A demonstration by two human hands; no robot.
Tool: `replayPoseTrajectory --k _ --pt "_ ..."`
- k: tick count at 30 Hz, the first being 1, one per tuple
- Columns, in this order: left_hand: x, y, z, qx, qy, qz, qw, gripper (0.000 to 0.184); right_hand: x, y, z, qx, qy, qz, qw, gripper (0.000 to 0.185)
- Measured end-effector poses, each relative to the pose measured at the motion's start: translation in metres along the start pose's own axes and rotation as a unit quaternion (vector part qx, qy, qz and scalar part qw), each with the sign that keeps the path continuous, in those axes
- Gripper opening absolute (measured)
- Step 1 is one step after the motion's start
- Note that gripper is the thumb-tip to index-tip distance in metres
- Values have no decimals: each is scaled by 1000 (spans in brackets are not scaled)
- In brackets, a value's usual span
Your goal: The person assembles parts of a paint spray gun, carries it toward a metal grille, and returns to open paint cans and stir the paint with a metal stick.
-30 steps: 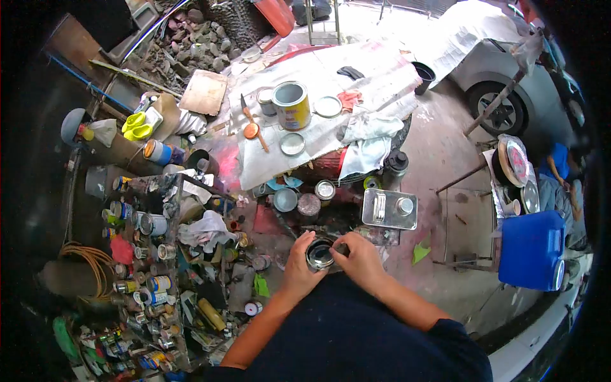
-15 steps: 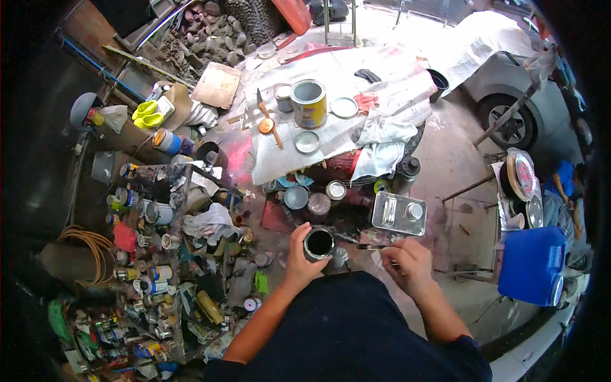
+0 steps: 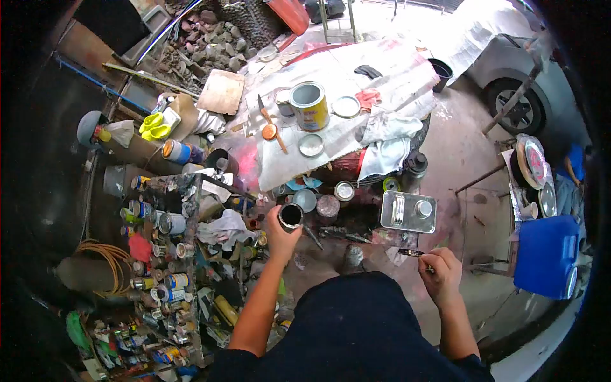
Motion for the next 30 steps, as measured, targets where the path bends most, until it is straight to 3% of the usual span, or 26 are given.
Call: replayPoseTrajectory --k 13,30 --pt "-5 -36 4 -72 -148 46 985 79 10 1 7 -15 13 -8 1000 30" --pt "-14 -46 15 -61 -202 -3 977 79 6 -2 13 -18 -8 -22 1000 32"
Point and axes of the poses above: each hand's wrist, its own y-axis away from the middle knuckle, its own x-axis out of the back of the hand, z = x × y, the point moved 9 cm from there along -y, towards the middle knuckle, and after that the axes turned 5 degrees about x, right-handed, at the moved point
